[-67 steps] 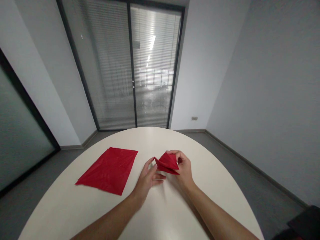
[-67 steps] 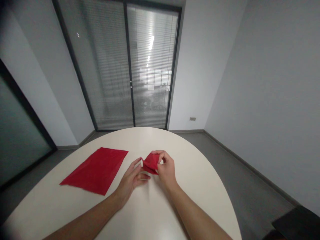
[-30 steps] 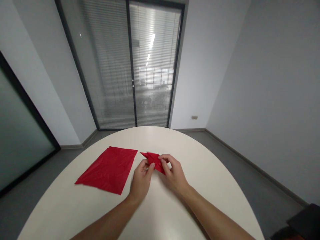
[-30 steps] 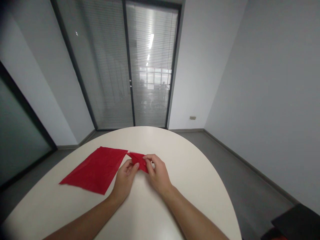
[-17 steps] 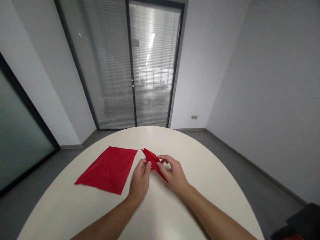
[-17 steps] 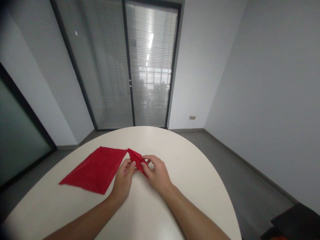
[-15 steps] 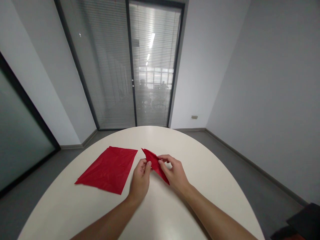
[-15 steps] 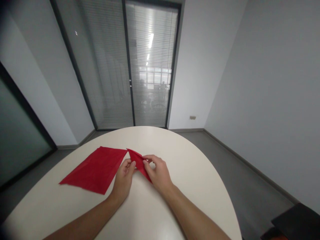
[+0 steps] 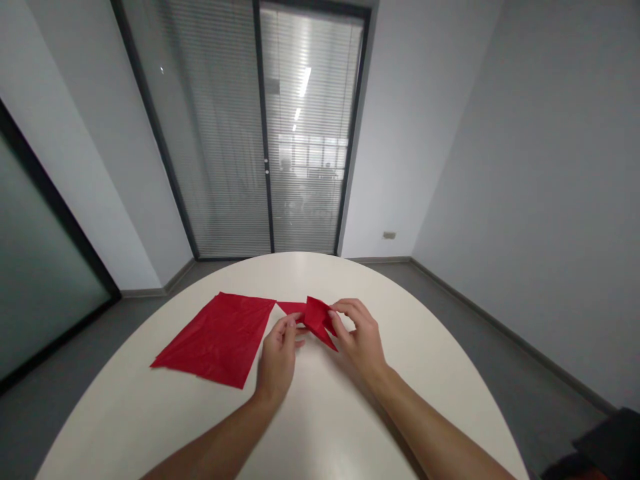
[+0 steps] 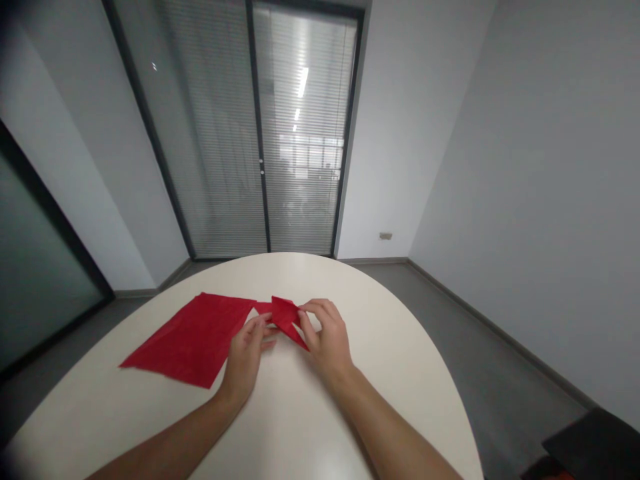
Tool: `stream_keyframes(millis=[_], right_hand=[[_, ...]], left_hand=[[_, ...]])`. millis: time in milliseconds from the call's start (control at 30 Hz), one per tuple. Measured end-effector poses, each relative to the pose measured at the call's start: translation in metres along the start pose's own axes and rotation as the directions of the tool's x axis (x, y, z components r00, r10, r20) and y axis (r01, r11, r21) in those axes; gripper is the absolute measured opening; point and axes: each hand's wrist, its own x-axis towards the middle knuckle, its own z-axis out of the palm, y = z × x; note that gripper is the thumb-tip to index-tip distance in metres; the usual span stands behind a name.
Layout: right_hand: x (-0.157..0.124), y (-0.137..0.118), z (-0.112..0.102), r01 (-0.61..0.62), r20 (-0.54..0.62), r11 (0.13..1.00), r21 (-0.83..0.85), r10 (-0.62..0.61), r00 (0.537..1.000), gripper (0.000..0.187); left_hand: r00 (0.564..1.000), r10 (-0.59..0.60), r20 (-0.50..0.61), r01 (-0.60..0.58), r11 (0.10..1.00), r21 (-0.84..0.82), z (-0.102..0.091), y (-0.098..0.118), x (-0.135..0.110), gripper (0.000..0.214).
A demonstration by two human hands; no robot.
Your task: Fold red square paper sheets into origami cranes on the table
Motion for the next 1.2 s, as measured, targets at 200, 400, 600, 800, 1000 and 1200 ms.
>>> stream_keyframes(millis=[200, 400, 600, 800, 1000, 1200], right_hand=[[0.001, -0.002, -0.002, -0.018, -0.087, 1.0, 0.023, 0.019, 0.996, 0.012], [-0.001, -0.001, -0.002, -0.202, -0.096, 0.975, 0.093, 0.211, 0.973, 0.019], [-0.003, 0.003, 0.001, -0.294, -0.112, 0.94, 0.172, 0.316, 0.942, 0.024], [0.002, 0.007, 0.002, -0.257, -0.178, 0.948, 0.187, 0.29, 0.94, 0.02], [0.003, 0.007, 0.004, -0.309, -0.149, 0.913, 0.264, 0.356, 0.923, 0.019], [0.002, 0.005, 0.006, -0.372, -0.085, 0.881, 0.292, 0.411, 0.908, 0.019]], left_hand=[[1.0, -0.009, -0.019, 0.01, 1.0, 0.021, -0.003, -0.001, 0.002, 0.047], [0.997, 0.002, -0.072, -0.006, 0.998, -0.06, -0.006, -0.009, 0.009, 0.043], [0.997, 0.072, -0.032, -0.076, 0.987, -0.145, -0.002, -0.008, 0.006, 0.053], [0.974, 0.201, 0.108, -0.195, 0.979, -0.066, 0.007, -0.002, -0.008, 0.075], [0.899, 0.428, 0.093, -0.436, 0.852, 0.29, 0.001, -0.001, -0.005, 0.071], [0.81, 0.577, 0.105, -0.537, 0.658, 0.528, -0.007, 0.001, 0.003, 0.055]])
